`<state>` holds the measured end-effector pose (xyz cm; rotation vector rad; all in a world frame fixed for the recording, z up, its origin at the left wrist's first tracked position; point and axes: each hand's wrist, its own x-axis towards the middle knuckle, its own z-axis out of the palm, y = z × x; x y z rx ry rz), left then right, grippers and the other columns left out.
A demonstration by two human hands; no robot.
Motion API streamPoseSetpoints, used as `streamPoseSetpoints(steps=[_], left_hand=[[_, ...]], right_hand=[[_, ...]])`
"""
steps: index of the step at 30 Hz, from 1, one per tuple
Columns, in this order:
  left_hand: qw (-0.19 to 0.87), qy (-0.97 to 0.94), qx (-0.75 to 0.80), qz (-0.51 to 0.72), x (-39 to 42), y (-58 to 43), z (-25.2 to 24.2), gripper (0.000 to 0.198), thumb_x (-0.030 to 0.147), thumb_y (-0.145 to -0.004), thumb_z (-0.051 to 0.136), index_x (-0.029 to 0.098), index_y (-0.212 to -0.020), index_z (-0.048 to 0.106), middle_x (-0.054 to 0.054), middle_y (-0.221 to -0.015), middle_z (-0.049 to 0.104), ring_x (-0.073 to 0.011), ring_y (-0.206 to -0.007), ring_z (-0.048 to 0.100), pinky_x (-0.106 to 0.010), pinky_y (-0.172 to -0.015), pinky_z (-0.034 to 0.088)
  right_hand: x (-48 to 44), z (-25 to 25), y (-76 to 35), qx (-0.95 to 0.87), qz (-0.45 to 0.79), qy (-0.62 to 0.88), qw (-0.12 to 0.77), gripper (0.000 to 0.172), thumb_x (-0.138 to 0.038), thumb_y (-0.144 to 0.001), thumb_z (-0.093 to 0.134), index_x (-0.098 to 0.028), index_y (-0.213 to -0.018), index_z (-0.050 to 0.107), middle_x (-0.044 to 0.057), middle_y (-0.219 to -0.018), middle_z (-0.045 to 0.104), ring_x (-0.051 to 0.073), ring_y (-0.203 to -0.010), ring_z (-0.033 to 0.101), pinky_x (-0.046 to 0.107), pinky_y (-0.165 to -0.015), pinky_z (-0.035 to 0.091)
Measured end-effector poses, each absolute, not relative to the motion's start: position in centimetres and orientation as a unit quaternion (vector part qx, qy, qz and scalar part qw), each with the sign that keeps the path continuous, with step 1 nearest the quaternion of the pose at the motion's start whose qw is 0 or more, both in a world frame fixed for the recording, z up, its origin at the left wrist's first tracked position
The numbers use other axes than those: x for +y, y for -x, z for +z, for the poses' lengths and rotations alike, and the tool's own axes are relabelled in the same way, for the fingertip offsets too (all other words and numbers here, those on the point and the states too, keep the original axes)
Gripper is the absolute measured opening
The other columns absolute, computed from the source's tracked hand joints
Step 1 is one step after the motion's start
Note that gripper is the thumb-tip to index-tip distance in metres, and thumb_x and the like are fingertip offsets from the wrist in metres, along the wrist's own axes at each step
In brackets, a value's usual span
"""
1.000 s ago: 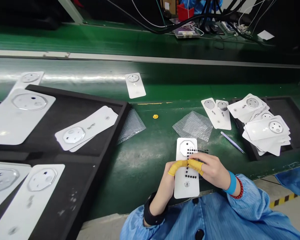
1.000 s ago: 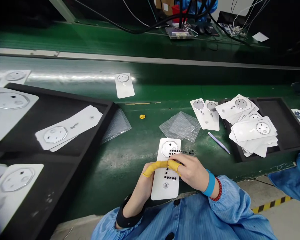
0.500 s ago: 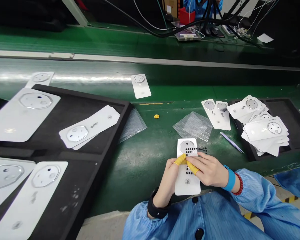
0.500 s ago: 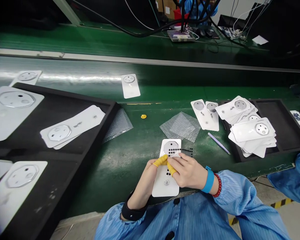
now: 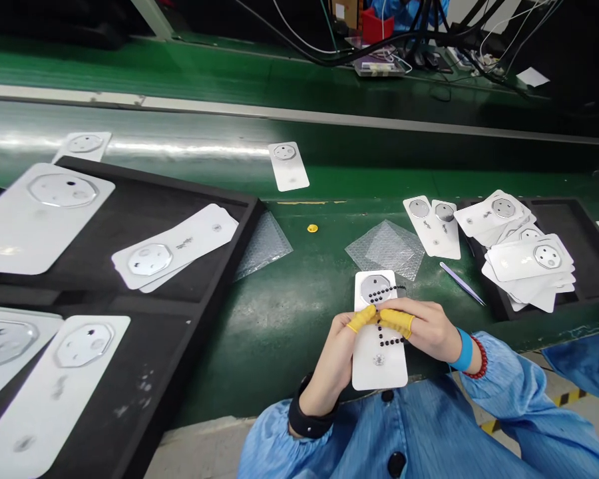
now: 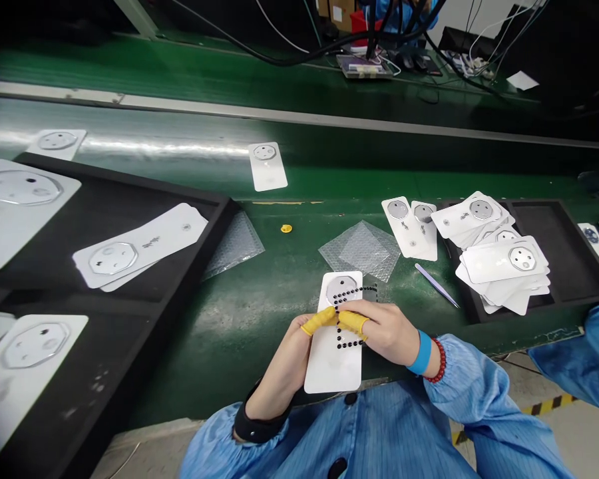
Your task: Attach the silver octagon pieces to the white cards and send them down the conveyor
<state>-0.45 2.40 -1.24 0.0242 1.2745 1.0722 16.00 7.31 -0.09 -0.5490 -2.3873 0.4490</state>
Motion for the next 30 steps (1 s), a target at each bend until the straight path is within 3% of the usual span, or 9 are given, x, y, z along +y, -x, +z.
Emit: streamPoseSetpoints(steps=[3, 9, 14, 22, 27, 30], left_hand=[[0.685, -0.020, 0.547, 0.481, 2.5, 0.3, -0.7, 0.030, 0.027, -0.045, 0.082, 0.017, -0.052, 0.055, 0.004, -0.048, 0.058, -0.0111, -0.045, 0.051, -0.023, -0.045, 0.039], [0.687, -0.030, 0.533, 0.493, 2.6, 0.4, -1.1, 0.019, 0.021, -0.049, 0.072, 0.018, -0.050, 0.053, 0.004, -0.049, 0.057, -0.0095, -0.045, 0.047, -0.022, -0.044, 0.035], [0.692, -0.041, 0.531, 0.488, 2.9, 0.6, -1.8, 0.014, 0.021, -0.048, 0.070, 0.016, -0.051, 0.058, 0.005, -0.046, 0.053, -0.0094, -0.043, 0.046, -0.021, -0.043, 0.034], [0.675, -0.062, 0.542, 0.497, 3.1, 0.7, -2.4, 0.016, 0.024, -0.053, 0.073, 0.016, -0.053, 0.059, 0.004, -0.047, 0.054, -0.0095, -0.044, 0.047, -0.021, -0.044, 0.034], [0.680, -0.072, 0.537, 0.495, 3.1, 0.3, -2.6, 0.017, 0.025, -0.052, 0.074, 0.015, -0.052, 0.060, 0.002, -0.048, 0.057, -0.0113, -0.045, 0.049, -0.023, -0.046, 0.037], [0.679, -0.078, 0.537, 0.494, 3.2, 0.3, -2.8, 0.020, 0.026, -0.050, 0.074, 0.016, -0.048, 0.057, 0.002, -0.046, 0.056, -0.0108, -0.046, 0.047, -0.022, -0.046, 0.035]], right_hand=[[7.4, 0.6, -15.6, -0.921, 0.141, 0.191, 0.308, 0.018, -0.013, -0.097, 0.047, -0.013, -0.101, 0.065, 0.011, -0.101, 0.072, 0.019, -0.096, 0.068, 0.034, -0.079, 0.062], [7.2, 1.3, -14.2, -0.963, -0.020, 0.136, 0.233, 0.035, -0.004, -0.092, 0.045, -0.016, -0.062, 0.060, 0.012, -0.090, 0.071, 0.019, -0.085, 0.064, 0.040, -0.088, 0.057], [7.2, 1.0, -13.2, -0.980, -0.072, 0.079, 0.169, 0.037, -0.006, -0.092, 0.040, -0.016, -0.064, 0.062, 0.011, -0.083, 0.068, 0.018, -0.072, 0.061, 0.042, -0.092, 0.053], [9.1, 0.4, -13.6, -0.988, -0.033, 0.108, 0.105, 0.032, -0.009, -0.097, 0.037, -0.013, -0.079, 0.063, 0.010, -0.089, 0.066, 0.017, -0.075, 0.059, 0.031, -0.071, 0.056], [8.2, -0.3, -13.5, -0.985, -0.042, 0.143, 0.091, 0.032, -0.007, -0.097, 0.036, -0.013, -0.079, 0.063, 0.012, -0.090, 0.064, 0.020, -0.079, 0.059, 0.041, -0.087, 0.053], [8.3, -0.5, -13.2, -0.990, -0.016, 0.112, 0.087, 0.034, -0.008, -0.097, 0.035, -0.013, -0.079, 0.063, 0.012, -0.087, 0.064, 0.021, -0.078, 0.058, 0.046, -0.089, 0.051]])
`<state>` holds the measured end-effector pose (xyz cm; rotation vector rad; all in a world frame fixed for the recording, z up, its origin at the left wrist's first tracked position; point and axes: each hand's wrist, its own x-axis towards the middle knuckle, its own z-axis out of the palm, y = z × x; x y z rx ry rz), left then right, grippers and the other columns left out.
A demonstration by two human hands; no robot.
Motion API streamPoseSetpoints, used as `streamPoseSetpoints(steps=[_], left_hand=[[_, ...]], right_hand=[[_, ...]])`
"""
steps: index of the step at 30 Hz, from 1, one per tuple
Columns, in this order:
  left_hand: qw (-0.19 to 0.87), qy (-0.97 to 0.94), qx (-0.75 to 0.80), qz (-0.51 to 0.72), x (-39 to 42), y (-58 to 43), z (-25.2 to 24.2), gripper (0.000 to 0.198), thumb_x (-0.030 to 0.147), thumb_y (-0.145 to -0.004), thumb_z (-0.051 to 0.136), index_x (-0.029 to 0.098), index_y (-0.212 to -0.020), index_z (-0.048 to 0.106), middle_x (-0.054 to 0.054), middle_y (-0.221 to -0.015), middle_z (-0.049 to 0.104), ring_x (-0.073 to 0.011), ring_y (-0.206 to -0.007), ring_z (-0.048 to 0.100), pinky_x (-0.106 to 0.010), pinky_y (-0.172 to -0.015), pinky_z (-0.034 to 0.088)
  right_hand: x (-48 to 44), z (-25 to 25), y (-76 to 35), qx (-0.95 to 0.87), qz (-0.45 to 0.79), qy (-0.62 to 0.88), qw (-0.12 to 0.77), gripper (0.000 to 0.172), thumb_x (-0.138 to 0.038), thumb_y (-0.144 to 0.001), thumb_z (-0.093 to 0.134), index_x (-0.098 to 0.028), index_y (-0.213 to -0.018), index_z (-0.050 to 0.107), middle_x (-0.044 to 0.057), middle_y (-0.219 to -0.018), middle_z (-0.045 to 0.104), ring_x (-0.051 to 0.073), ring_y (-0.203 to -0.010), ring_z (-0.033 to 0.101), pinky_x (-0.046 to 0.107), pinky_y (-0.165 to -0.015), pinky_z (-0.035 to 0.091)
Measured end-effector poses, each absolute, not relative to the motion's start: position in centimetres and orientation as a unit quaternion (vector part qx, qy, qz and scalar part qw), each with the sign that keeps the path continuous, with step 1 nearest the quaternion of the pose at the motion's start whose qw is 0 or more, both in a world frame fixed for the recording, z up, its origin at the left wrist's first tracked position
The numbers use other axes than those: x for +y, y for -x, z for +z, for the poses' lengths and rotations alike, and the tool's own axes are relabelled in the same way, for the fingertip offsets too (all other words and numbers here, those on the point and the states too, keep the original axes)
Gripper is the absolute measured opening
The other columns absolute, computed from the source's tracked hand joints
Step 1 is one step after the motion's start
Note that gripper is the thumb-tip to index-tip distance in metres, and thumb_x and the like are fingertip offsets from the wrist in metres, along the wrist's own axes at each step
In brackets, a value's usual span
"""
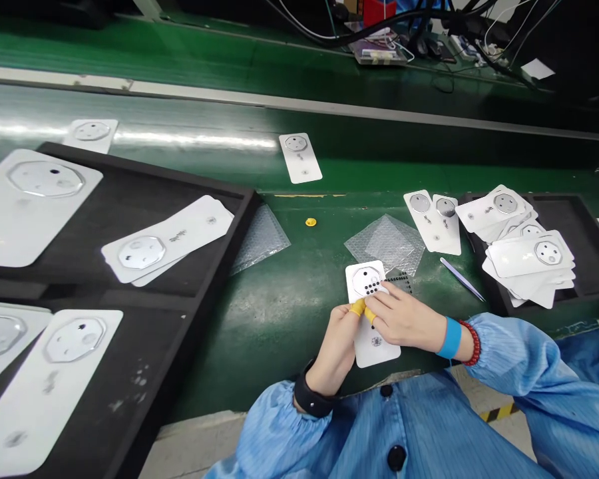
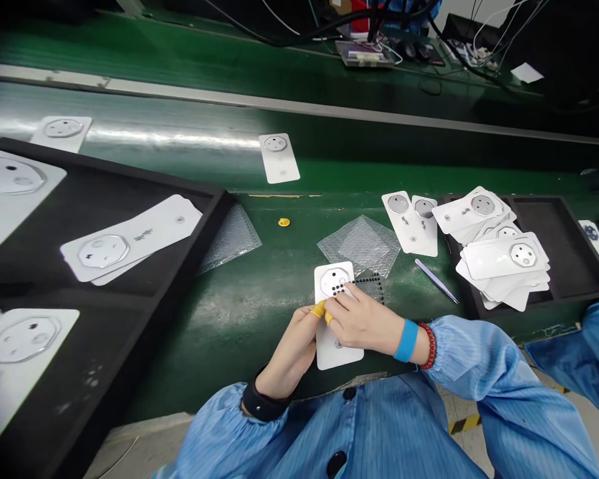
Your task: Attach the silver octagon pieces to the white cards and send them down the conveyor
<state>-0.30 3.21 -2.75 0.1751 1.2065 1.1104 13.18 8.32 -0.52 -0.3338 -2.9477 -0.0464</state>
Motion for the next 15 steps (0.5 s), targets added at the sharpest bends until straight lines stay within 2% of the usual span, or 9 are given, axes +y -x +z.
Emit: streamPoseSetpoints(steps=[5, 9, 13, 15], left_hand=[[0.676, -0.094, 0.545, 0.488, 3.3, 0.5, -2.8, 0.017, 0.028, -0.051, 0.070, 0.016, -0.050, 0.058, 0.001, -0.046, 0.056, -0.0112, -0.045, 0.047, -0.023, -0.047, 0.036], [0.662, -0.137, 0.563, 0.476, 3.5, 0.8, -3.0, 0.013, 0.027, -0.056, 0.067, 0.016, -0.050, 0.062, 0.000, -0.046, 0.058, -0.0124, -0.044, 0.048, -0.024, -0.047, 0.037], [0.597, -0.202, 0.619, 0.468, 3.5, 3.2, -3.2, 0.017, 0.024, -0.059, 0.073, 0.016, -0.046, 0.064, 0.000, -0.045, 0.058, -0.0141, -0.044, 0.047, -0.023, -0.043, 0.032], [0.541, -0.218, 0.656, 0.479, 3.0, 5.0, -2.8, 0.007, 0.021, -0.059, 0.076, 0.017, -0.056, 0.071, -0.002, -0.056, 0.066, -0.0161, -0.051, 0.052, -0.023, -0.045, 0.034]], right_hand=[[9.6, -0.9, -13.3, -0.988, 0.065, 0.089, 0.108, 0.032, -0.007, -0.097, 0.037, -0.014, -0.075, 0.060, 0.011, -0.084, 0.062, 0.020, -0.080, 0.057, 0.041, -0.083, 0.053], [10.3, -1.4, -14.1, -0.968, 0.155, 0.129, 0.150, 0.021, -0.014, -0.098, 0.039, -0.014, -0.087, 0.056, 0.013, -0.094, 0.061, 0.020, -0.087, 0.057, 0.038, -0.080, 0.054], [10.7, -2.6, -15.3, -0.925, 0.265, 0.189, 0.197, 0.008, -0.018, -0.097, 0.042, -0.016, -0.094, 0.050, 0.011, -0.096, 0.059, 0.016, -0.085, 0.058, 0.029, -0.073, 0.055], [10.9, -3.3, -16.0, -0.900, 0.310, 0.216, 0.218, 0.007, -0.017, -0.096, 0.044, -0.018, -0.093, 0.050, 0.010, -0.095, 0.060, 0.015, -0.084, 0.060, 0.028, -0.073, 0.055]])
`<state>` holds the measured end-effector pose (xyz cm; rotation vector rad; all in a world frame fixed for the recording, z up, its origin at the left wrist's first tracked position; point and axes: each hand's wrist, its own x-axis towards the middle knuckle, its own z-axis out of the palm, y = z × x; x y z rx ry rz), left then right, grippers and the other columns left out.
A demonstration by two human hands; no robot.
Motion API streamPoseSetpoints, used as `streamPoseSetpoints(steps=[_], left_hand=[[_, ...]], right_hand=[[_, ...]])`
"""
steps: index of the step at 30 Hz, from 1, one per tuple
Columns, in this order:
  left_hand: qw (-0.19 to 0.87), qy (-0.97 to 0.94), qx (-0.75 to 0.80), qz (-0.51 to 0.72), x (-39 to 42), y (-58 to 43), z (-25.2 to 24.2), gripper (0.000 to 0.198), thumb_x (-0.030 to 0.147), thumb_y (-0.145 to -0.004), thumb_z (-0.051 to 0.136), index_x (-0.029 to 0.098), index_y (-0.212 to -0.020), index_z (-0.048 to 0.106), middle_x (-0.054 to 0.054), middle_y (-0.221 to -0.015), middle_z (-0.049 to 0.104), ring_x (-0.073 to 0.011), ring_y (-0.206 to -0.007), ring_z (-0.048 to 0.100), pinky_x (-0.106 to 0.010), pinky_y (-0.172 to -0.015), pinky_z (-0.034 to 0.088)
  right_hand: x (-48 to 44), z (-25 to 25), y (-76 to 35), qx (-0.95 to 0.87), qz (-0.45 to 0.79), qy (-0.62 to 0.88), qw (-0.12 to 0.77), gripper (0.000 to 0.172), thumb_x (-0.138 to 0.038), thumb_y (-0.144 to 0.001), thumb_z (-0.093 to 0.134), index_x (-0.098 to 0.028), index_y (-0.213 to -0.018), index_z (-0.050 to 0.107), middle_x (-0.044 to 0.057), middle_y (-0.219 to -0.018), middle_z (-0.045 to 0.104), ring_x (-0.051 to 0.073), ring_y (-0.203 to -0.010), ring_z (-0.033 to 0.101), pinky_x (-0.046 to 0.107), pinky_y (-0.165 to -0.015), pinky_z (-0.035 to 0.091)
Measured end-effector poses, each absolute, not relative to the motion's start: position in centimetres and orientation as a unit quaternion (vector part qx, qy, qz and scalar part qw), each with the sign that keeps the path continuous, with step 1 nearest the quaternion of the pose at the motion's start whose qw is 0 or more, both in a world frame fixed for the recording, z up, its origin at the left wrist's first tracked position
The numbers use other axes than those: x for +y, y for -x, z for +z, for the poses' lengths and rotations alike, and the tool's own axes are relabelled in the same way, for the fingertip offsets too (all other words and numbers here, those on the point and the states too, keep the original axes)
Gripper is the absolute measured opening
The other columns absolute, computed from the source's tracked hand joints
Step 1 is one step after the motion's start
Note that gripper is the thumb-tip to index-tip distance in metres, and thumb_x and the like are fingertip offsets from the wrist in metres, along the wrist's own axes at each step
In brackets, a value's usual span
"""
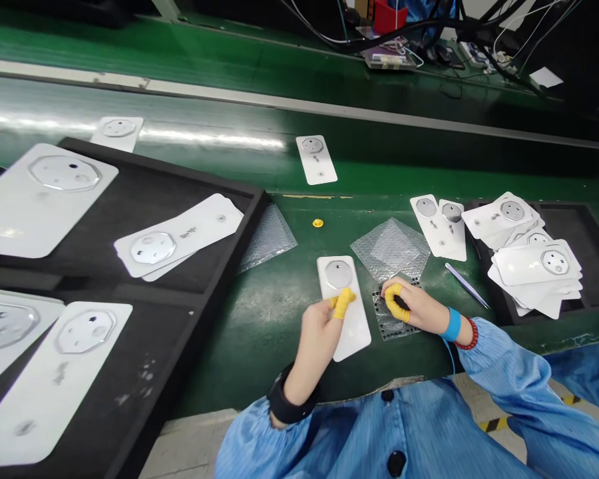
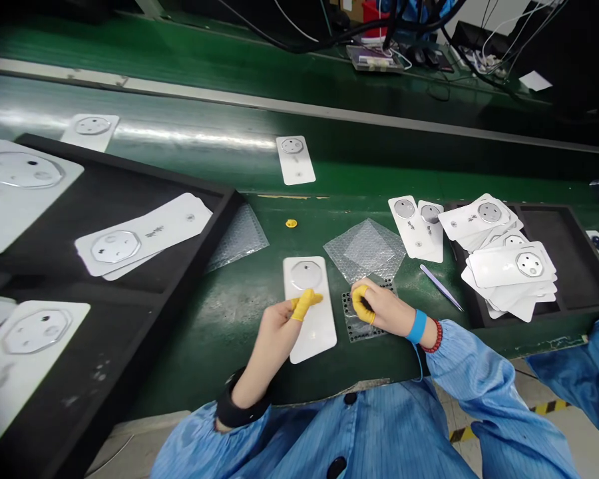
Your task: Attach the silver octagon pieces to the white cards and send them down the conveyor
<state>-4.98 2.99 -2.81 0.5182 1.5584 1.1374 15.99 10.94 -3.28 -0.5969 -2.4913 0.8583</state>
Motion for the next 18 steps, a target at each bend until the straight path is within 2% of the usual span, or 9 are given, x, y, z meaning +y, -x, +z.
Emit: streamPoseSetpoints(steps=[1, 3, 4, 5, 7, 9, 12, 14, 18], left_hand=[[0.512, -0.225, 0.673, 0.484, 2.5, 5.8, -2.5, 0.009, 0.019, -0.059, 0.078, 0.018, -0.068, 0.076, -0.003, -0.067, 0.071, -0.0173, -0.057, 0.056, -0.023, -0.047, 0.036], [0.464, -0.249, 0.694, 0.492, 1.3, 6.7, -1.8, 0.042, 0.020, -0.062, 0.079, 0.020, -0.105, 0.075, -0.004, -0.086, 0.076, -0.0195, -0.064, 0.061, -0.023, -0.051, 0.043], [0.453, -0.263, 0.694, 0.494, 0.6, 6.7, -1.4, 0.062, 0.022, -0.065, 0.079, 0.021, -0.126, 0.064, -0.004, -0.090, 0.076, -0.0203, -0.064, 0.063, -0.024, -0.053, 0.046], [0.456, -0.277, 0.686, 0.495, -0.1, 6.5, -1.1, 0.080, 0.026, -0.070, 0.078, 0.021, -0.143, 0.047, -0.005, -0.089, 0.076, -0.0210, -0.062, 0.065, -0.026, -0.053, 0.050], [0.492, -0.298, 0.649, 0.497, -1.2, 5.2, -0.6, 0.098, 0.036, -0.078, 0.072, 0.020, -0.155, 0.013, -0.006, -0.088, 0.077, -0.0223, -0.058, 0.067, -0.031, -0.052, 0.055], [0.530, -0.316, 0.609, 0.499, -1.8, 3.6, -0.2, 0.096, 0.040, -0.084, 0.066, 0.022, -0.156, 0.005, -0.009, -0.100, 0.076, -0.0231, -0.065, 0.071, -0.032, -0.055, 0.059], [0.541, -0.364, 0.566, 0.504, -1.9, 1.8, 0.2, 0.083, 0.037, -0.086, 0.065, 0.025, -0.154, 0.019, -0.011, -0.121, 0.070, -0.0252, -0.085, 0.073, -0.034, -0.069, 0.061], [0.531, -0.396, 0.556, 0.502, -1.8, 1.3, 0.5, 0.076, 0.032, -0.086, 0.065, 0.025, -0.151, 0.026, -0.011, -0.124, 0.070, -0.0266, -0.094, 0.073, -0.034, -0.074, 0.061], [0.495, -0.439, 0.559, 0.499, -1.6, 1.2, 0.8, 0.062, 0.025, -0.086, 0.063, 0.023, -0.144, 0.040, -0.011, -0.123, 0.071, -0.0258, -0.097, 0.072, -0.032, -0.076, 0.060]], right_hand=[[11.0, -3.5, -16.3, -0.887, 0.330, 0.227, 0.230, 0.007, -0.017, -0.096, 0.045, -0.018, -0.092, 0.050, 0.010, -0.096, 0.060, 0.016, -0.086, 0.061, 0.029, -0.074, 0.055], [11.1, -3.4, -16.7, -0.860, 0.362, 0.250, 0.258, 0.005, -0.019, -0.096, 0.047, -0.019, -0.096, 0.052, 0.011, -0.100, 0.061, 0.018, -0.091, 0.063, 0.031, -0.077, 0.056], [11.0, -3.0, -16.7, -0.847, 0.373, 0.262, 0.274, 0.006, -0.019, -0.096, 0.046, -0.019, -0.100, 0.052, 0.011, -0.104, 0.061, 0.019, -0.095, 0.063, 0.033, -0.079, 0.056], [10.8, -2.4, -16.7, -0.832, 0.384, 0.275, 0.291, 0.008, -0.019, -0.096, 0.046, -0.020, -0.102, 0.051, 0.012, -0.108, 0.060, 0.019, -0.100, 0.063, 0.034, -0.081, 0.056], [10.1, -0.8, -16.2, -0.798, 0.409, 0.294, 0.331, 0.008, -0.018, -0.096, 0.048, -0.022, -0.102, 0.052, 0.011, -0.117, 0.056, 0.021, -0.111, 0.060, 0.039, -0.091, 0.053], [9.1, 1.0, -15.2, -0.774, 0.423, 0.298, 0.366, 0.008, -0.016, -0.092, 0.055, -0.023, -0.096, 0.055, 0.009, -0.122, 0.052, 0.022, -0.120, 0.054, 0.043, -0.103, 0.046], [7.8, 2.7, -13.6, -0.780, 0.390, 0.293, 0.392, 0.013, -0.013, -0.087, 0.062, -0.023, -0.095, 0.057, 0.009, -0.127, 0.047, 0.023, -0.126, 0.047, 0.043, -0.111, 0.039], [7.4, 3.0, -13.0, -0.793, 0.354, 0.300, 0.395, 0.015, -0.012, -0.087, 0.062, -0.022, -0.096, 0.057, 0.009, -0.131, 0.042, 0.023, -0.127, 0.045, 0.041, -0.112, 0.038], [7.2, 2.8, -13.0, -0.802, 0.336, 0.299, 0.393, 0.018, -0.008, -0.086, 0.061, -0.022, -0.097, 0.056, 0.010, -0.137, 0.037, 0.023, -0.129, 0.042, 0.039, -0.111, 0.040]])
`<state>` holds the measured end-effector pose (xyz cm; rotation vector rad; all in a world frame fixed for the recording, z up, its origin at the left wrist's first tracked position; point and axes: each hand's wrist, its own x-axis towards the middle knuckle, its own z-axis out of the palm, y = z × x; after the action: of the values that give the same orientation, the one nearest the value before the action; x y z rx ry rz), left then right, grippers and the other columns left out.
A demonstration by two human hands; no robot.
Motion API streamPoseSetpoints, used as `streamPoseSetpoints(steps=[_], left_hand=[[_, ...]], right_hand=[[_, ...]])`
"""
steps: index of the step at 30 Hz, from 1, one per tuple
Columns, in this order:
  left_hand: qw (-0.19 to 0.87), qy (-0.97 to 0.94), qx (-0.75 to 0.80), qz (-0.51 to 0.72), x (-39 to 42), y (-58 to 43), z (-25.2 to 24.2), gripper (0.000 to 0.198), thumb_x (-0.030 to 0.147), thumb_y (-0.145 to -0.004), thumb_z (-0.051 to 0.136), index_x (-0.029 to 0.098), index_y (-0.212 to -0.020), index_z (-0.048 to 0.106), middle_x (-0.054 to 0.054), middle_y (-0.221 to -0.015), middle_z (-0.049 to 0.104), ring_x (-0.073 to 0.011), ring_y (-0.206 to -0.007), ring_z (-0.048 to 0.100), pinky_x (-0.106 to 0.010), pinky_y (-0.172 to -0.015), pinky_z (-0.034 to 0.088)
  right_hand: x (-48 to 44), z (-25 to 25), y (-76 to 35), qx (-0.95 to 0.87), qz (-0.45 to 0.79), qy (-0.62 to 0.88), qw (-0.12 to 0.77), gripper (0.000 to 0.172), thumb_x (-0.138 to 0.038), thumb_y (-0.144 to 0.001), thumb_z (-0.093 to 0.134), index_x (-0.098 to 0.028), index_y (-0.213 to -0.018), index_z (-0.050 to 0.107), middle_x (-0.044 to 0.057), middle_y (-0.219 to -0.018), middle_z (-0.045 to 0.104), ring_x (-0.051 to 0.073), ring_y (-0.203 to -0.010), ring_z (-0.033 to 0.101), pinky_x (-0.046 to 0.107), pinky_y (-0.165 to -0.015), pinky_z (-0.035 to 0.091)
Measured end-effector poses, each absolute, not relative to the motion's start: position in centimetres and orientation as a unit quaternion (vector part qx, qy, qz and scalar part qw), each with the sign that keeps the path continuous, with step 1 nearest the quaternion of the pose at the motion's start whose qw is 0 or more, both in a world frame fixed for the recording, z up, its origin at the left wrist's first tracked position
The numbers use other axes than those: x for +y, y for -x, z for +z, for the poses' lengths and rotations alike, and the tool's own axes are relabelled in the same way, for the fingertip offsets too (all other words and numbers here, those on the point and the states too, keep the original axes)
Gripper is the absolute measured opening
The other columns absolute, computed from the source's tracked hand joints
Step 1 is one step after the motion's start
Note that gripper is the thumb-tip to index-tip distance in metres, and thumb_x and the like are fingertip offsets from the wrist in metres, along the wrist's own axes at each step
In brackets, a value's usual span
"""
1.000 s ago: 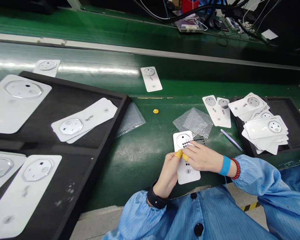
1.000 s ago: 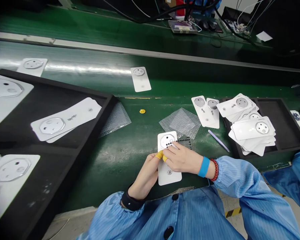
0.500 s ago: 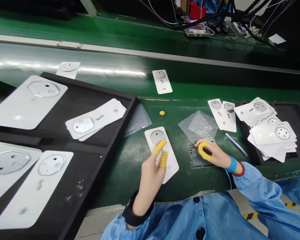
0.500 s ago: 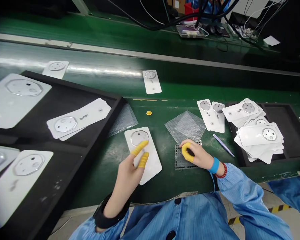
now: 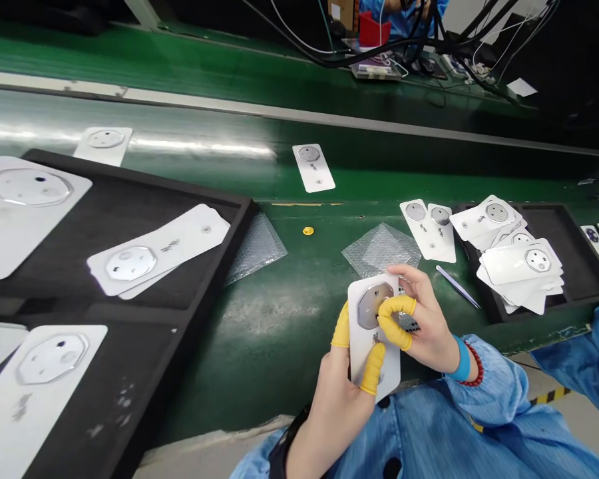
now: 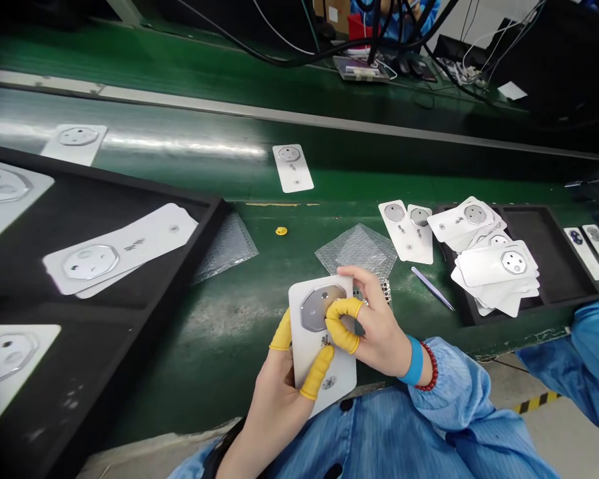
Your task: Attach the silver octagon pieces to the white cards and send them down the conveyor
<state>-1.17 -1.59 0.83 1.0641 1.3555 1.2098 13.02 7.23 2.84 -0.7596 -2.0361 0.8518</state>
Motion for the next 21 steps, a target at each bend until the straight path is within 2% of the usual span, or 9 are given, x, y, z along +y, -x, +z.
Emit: streamPoseSetpoints(steps=[3, 7, 9, 11, 14, 16, 18, 21], left_hand=[[0.472, -0.456, 0.563, 0.503, -1.6, 1.2, 0.8, 0.057, 0.023, -0.085, 0.063, 0.022, -0.139, 0.044, -0.011, -0.122, 0.071, -0.0258, -0.099, 0.072, -0.032, -0.076, 0.060], [0.442, -0.475, 0.590, 0.480, -1.8, 1.3, 0.5, 0.051, 0.022, -0.082, 0.066, 0.021, -0.132, 0.053, -0.010, -0.106, 0.076, -0.0250, -0.081, 0.075, -0.032, -0.068, 0.060], [0.436, -0.466, 0.599, 0.483, -2.0, 1.3, 0.2, 0.052, 0.024, -0.079, 0.069, 0.020, -0.130, 0.056, -0.010, -0.102, 0.077, -0.0259, -0.079, 0.074, -0.033, -0.068, 0.059], [0.435, -0.451, 0.600, 0.497, -2.1, 1.3, -0.1, 0.056, 0.026, -0.078, 0.071, 0.020, -0.131, 0.055, -0.011, -0.104, 0.076, -0.0274, -0.084, 0.074, -0.034, -0.073, 0.059], [0.457, -0.443, 0.569, 0.521, -1.9, 1.4, 0.0, 0.058, 0.027, -0.080, 0.071, 0.021, -0.135, 0.053, -0.011, -0.108, 0.075, -0.0264, -0.086, 0.073, -0.034, -0.075, 0.059], [0.497, -0.437, 0.528, 0.533, -1.6, 1.6, 0.4, 0.056, 0.028, -0.082, 0.069, 0.023, -0.136, 0.052, -0.009, -0.108, 0.075, -0.0235, -0.081, 0.073, -0.030, -0.069, 0.059], [0.550, -0.411, 0.496, 0.532, -1.2, 1.8, 0.8, 0.054, 0.029, -0.085, 0.067, 0.025, -0.136, 0.052, -0.008, -0.104, 0.075, -0.0201, -0.073, 0.072, -0.027, -0.062, 0.059], [0.594, -0.347, 0.487, 0.538, -0.6, 1.8, 1.4, 0.050, 0.032, -0.086, 0.067, 0.024, -0.133, 0.054, -0.006, -0.100, 0.076, -0.0188, -0.073, 0.072, -0.025, -0.060, 0.058]], right_hand=[[7.3, 2.9, -13.3, -0.801, 0.354, 0.289, 0.388, 0.019, -0.008, -0.085, 0.062, -0.021, -0.097, 0.057, 0.011, -0.139, 0.035, 0.024, -0.130, 0.042, 0.040, -0.109, 0.043], [7.0, 3.3, -13.2, -0.757, 0.406, 0.325, 0.396, 0.015, -0.009, -0.085, 0.064, -0.022, -0.091, 0.061, 0.008, -0.140, 0.036, 0.025, -0.134, 0.041, 0.040, -0.109, 0.042], [6.8, 3.4, -13.1, -0.709, 0.455, 0.351, 0.409, 0.012, -0.011, -0.084, 0.067, -0.023, -0.087, 0.063, 0.006, -0.140, 0.038, 0.024, -0.131, 0.046, 0.039, -0.108, 0.043], [6.8, 3.5, -12.9, -0.644, 0.523, 0.352, 0.434, 0.019, -0.013, -0.082, 0.070, -0.024, -0.093, 0.060, 0.006, -0.139, 0.040, 0.020, -0.120, 0.056, 0.037, -0.102, 0.049], [7.1, 3.4, -12.8, -0.540, 0.650, 0.324, 0.425, 0.040, -0.015, -0.078, 0.075, -0.028, -0.105, 0.048, 0.003, -0.118, 0.057, 0.011, -0.089, 0.068, 0.028, -0.080, 0.058], [7.3, 3.4, -12.8, -0.504, 0.701, 0.320, 0.390, 0.043, -0.017, -0.077, 0.077, -0.028, -0.104, 0.045, -0.001, -0.097, 0.064, 0.009, -0.076, 0.069, 0.021, -0.070, 0.058], [7.4, 3.3, -12.7, -0.494, 0.708, 0.336, 0.377, 0.041, -0.019, -0.077, 0.078, -0.026, -0.100, 0.046, -0.004, -0.086, 0.065, 0.008, -0.073, 0.070, 0.018, -0.068, 0.057], [7.3, 3.3, -12.7, -0.498, 0.689, 0.354, 0.390, 0.037, -0.023, -0.077, 0.079, -0.025, -0.098, 0.047, -0.003, -0.085, 0.066, 0.009, -0.076, 0.070, 0.017, -0.065, 0.057]])
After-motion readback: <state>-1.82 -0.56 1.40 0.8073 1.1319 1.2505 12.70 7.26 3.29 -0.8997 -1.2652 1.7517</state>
